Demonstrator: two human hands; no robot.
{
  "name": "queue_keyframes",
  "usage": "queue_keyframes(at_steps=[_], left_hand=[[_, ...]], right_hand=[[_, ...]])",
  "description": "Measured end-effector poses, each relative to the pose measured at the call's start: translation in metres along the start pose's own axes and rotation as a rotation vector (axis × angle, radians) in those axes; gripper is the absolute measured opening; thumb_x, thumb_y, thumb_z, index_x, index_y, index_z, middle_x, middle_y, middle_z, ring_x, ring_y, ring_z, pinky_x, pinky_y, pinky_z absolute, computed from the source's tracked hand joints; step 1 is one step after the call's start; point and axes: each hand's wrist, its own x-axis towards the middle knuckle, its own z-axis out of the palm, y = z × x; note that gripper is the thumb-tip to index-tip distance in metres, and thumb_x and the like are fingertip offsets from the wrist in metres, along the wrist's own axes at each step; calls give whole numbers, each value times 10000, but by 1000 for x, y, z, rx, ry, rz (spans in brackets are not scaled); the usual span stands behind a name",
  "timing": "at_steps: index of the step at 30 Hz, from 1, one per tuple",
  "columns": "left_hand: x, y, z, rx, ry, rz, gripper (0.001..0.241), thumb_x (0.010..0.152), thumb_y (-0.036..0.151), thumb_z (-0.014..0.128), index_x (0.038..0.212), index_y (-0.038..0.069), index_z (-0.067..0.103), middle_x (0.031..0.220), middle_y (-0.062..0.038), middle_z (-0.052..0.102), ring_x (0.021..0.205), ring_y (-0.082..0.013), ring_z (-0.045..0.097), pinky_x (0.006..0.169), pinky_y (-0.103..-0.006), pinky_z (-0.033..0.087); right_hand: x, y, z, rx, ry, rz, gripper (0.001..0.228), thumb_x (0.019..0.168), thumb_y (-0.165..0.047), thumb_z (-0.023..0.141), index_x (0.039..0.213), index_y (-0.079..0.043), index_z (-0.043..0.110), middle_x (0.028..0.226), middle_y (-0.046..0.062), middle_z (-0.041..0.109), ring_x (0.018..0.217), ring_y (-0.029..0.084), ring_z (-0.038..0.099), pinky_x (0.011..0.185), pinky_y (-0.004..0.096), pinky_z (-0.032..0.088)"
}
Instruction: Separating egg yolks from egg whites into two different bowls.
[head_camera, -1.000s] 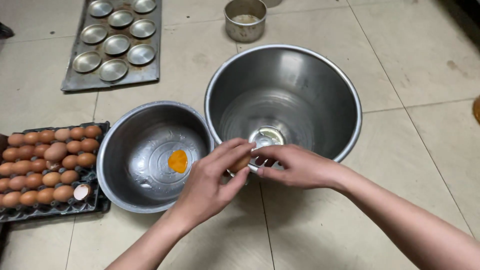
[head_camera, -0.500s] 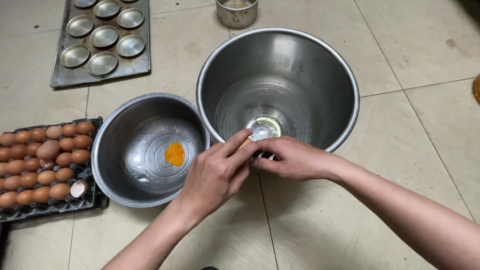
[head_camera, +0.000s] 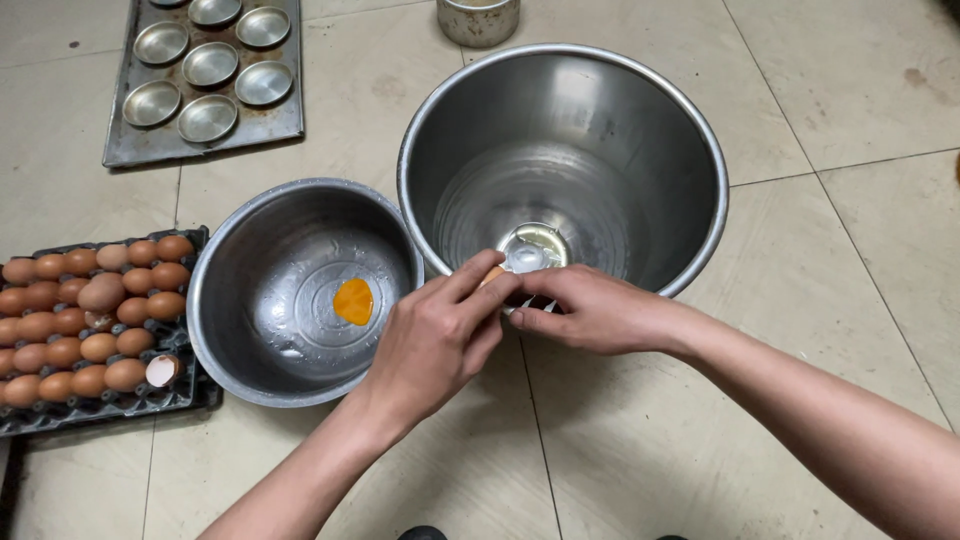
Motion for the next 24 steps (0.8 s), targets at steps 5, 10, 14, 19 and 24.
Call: queue_keyframes(at_steps=[5,10,14,19,24], left_hand=[[1,1,-1,-12,3,-16,387,851,61,740,1229,83,663,1325,-111,663,971,-324,725,795,-438,587],[0,1,-2,-11,14,-3,394,843,61,742,1228,85,662,1324,-113,658,974,-326,723,800,-437,585],[0,-1,0,0,19,-7,394,846,63,740,1231,93,661,1319,-109,660,982,-325,724,806,-438,587],[0,-1,0,-15,22,-15,379,862,68,737,1232,100,662,1318,-103,665,987,-322,727,803,-433,591],[1,0,-1,-15,22,-14,391,856,59,736,1238,95,659,1312,-108,665,979,-323,729,800,-433,594]], right_hand=[[1,4,1,-14,0,0,380,957,-316,618,1252,-83,669,1127,114,773,1038,263,742,877,411,555],[2,6,2,10,4,-30,388,956,-312,622,1264,-81,664,1133,116,775,1049,258,744,886,405,555],[2,5,1,-9,6,-35,396,956,-314,620,1277,-85,656,1145,119,770,1055,266,738,891,407,550],[2,8,1,-24,12,-81,401,966,-313,616,1289,-79,648,1176,127,760,1097,286,720,919,416,537],[3,7,1,-26,8,-59,405,963,-327,615,1283,-81,651,1171,126,761,1099,285,724,925,413,541]])
